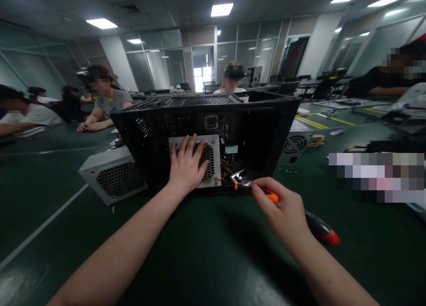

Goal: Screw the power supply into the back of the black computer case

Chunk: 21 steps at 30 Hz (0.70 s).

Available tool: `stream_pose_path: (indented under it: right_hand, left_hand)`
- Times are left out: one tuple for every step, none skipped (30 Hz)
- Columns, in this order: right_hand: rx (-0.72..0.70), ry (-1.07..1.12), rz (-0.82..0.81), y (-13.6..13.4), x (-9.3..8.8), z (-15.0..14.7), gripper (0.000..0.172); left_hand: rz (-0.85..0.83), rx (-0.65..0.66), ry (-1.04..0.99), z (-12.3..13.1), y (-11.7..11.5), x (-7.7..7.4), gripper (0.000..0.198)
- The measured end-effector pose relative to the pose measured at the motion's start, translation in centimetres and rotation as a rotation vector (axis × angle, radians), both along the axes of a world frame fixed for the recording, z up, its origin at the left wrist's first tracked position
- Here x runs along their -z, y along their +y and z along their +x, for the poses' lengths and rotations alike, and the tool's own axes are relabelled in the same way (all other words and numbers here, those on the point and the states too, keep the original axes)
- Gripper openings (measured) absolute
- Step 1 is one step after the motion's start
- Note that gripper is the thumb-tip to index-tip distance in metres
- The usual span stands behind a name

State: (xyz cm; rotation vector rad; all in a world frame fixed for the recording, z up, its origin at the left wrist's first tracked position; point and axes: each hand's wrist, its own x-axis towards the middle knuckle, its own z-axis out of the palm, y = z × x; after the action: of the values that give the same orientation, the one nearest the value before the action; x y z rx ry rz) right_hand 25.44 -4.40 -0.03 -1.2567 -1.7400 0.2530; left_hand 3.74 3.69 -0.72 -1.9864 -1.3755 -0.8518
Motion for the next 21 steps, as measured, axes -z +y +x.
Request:
stream_pose_path:
  right_hand:
    - [0.019, -0.002, -0.008, 0.2, -0.4, -0.1, 0.019]
    - [0.034, -0.009, -0.018, 0.3, -0.8, -0.3, 0.020]
    - [0.045, -0.018, -0.030, 0.4, -1.3, -0.5, 0.020]
    - [0.051, -0.028, -0.044, 0.5, -1.7, -0.7, 0.020]
    - [0.050, -0.044, -0.058, 0.5, -2.2, -1.0, 0.019]
    - [0.048, -0.070, -0.073, 0.4, -2.5, -1.2, 0.019]
    - [0.044, -0.106, -0.084, 0.3, -2.8, -1.5, 0.018]
    - [0.039, -0.151, -0.081, 0.1, -3.0, -1.8, 0.018]
    - [0.032, -0.200, -0.064, -0.2, -3.1, -2.1, 0.017]
    - [0.026, -0.244, -0.037, -0.4, -3.0, -2.4, 0.014]
    - [0.022, -0.278, -0.001, -0.7, -2.9, -2.8, 0.013]
    - [0.018, -0.297, 0.037, -1.1, -2.6, -3.1, 0.013]
    - [0.018, -0.308, 0.071, -1.4, -2.3, -3.5, 0.014]
    - [0.023, -0.311, 0.098, -1.6, -2.0, -3.9, 0.015]
    - [0.032, -0.311, 0.118, -1.9, -1.6, -4.3, 0.017]
    - [0.042, -0.309, 0.140, -2.0, -1.3, -4.6, 0.018]
    - [0.050, -0.305, 0.161, -2.2, -0.9, -4.8, 0.018]
    - [0.058, -0.300, 0.178, -2.2, -0.6, -4.9, 0.019]
    - [0.064, -0.292, 0.194, -2.3, -0.4, -5.0, 0.019]
    - [0.070, -0.285, 0.207, -2.3, -0.2, -5.0, 0.019]
    - [0.076, -0.277, 0.218, -2.3, -0.1, -5.0, 0.018]
  left_hand:
    - [0.000, 0.002, -0.013, 0.0, 0.1, -0.4, 0.050]
    - [0.002, 0.002, -0.031, 0.0, 0.2, -0.8, 0.049]
    - [0.002, -0.001, -0.051, 0.1, 0.3, -1.2, 0.048]
    - [0.000, -0.007, -0.072, 0.1, 0.4, -1.5, 0.047]
    - [-0.007, -0.014, -0.090, 0.2, 0.6, -1.8, 0.047]
    - [-0.017, -0.021, -0.105, 0.2, 0.8, -2.0, 0.046]
    - [-0.025, -0.024, -0.113, 0.2, 0.9, -2.2, 0.046]
    - [-0.030, -0.021, -0.112, 0.1, 1.1, -2.2, 0.046]
    - [-0.027, -0.013, -0.105, 0.0, 1.3, -2.1, 0.046]
    - [-0.017, 0.001, -0.093, -0.2, 1.4, -2.0, 0.046]
    - [-0.004, 0.016, -0.079, -0.4, 1.6, -1.8, 0.046]
    - [0.009, 0.028, -0.066, -0.6, 1.7, -1.6, 0.046]
    - [0.017, 0.035, -0.057, -0.7, 1.8, -1.5, 0.046]
    - [0.018, 0.037, -0.050, -0.9, 1.8, -1.4, 0.046]
    - [0.011, 0.033, -0.044, -1.0, 1.9, -1.3, 0.046]
    - [0.000, 0.028, -0.039, -1.1, 1.9, -1.3, 0.047]
    - [-0.013, 0.022, -0.036, -1.1, 1.9, -1.3, 0.047]
    - [-0.025, 0.017, -0.032, -1.1, 1.9, -1.4, 0.047]
    - [-0.037, 0.012, -0.029, -1.0, 1.9, -1.4, 0.048]
    - [-0.048, 0.006, -0.027, -1.0, 1.8, -1.5, 0.048]
    - [-0.057, 0.000, -0.026, -0.9, 1.8, -1.6, 0.048]
